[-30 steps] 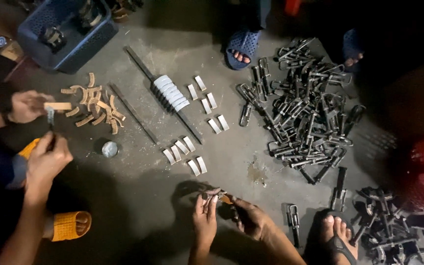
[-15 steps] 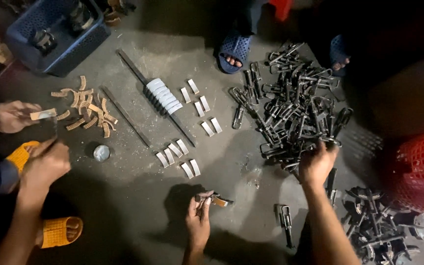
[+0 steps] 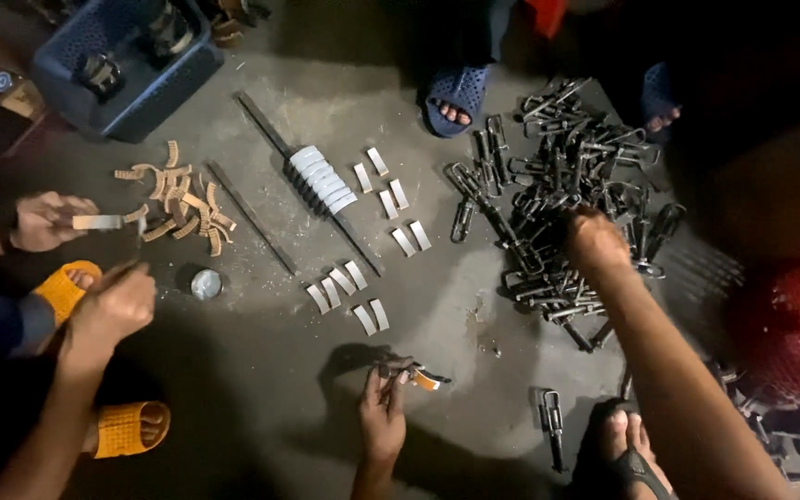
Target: The person assembles motorcycle engine connecting rods and sorts mechanical components.
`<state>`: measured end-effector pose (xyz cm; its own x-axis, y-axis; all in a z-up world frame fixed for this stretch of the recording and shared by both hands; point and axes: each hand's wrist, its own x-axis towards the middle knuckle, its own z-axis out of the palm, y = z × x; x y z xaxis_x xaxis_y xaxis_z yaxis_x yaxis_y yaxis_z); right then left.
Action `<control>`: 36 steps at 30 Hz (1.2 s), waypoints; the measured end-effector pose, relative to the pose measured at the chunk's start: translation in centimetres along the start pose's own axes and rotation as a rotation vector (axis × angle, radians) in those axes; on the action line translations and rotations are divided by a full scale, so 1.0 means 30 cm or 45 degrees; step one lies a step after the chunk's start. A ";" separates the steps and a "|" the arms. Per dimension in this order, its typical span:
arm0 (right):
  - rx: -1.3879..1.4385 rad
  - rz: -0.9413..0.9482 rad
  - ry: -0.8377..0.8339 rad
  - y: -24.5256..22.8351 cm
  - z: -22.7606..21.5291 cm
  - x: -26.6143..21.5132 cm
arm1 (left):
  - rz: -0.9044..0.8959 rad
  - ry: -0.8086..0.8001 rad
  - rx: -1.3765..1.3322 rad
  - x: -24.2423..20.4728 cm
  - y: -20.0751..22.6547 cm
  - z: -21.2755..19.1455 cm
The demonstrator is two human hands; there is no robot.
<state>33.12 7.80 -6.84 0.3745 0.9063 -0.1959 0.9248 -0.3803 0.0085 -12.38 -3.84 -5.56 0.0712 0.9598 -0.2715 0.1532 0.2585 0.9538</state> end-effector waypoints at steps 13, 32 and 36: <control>1.927 0.648 -0.720 -0.476 -0.109 -0.620 | 0.070 -0.013 0.243 0.046 0.116 0.037; 1.153 0.297 0.248 -0.665 0.314 -0.988 | 0.134 -0.074 0.079 0.081 0.200 0.050; 1.117 -0.048 0.183 -0.620 0.403 -1.016 | 0.139 -0.068 0.095 0.076 0.153 0.041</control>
<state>3.70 -14.99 -12.89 0.4042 0.9130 -0.0556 0.5747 -0.3007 -0.7611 -10.31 -0.60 -1.96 0.1432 0.9741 -0.1752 0.2143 0.1423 0.9664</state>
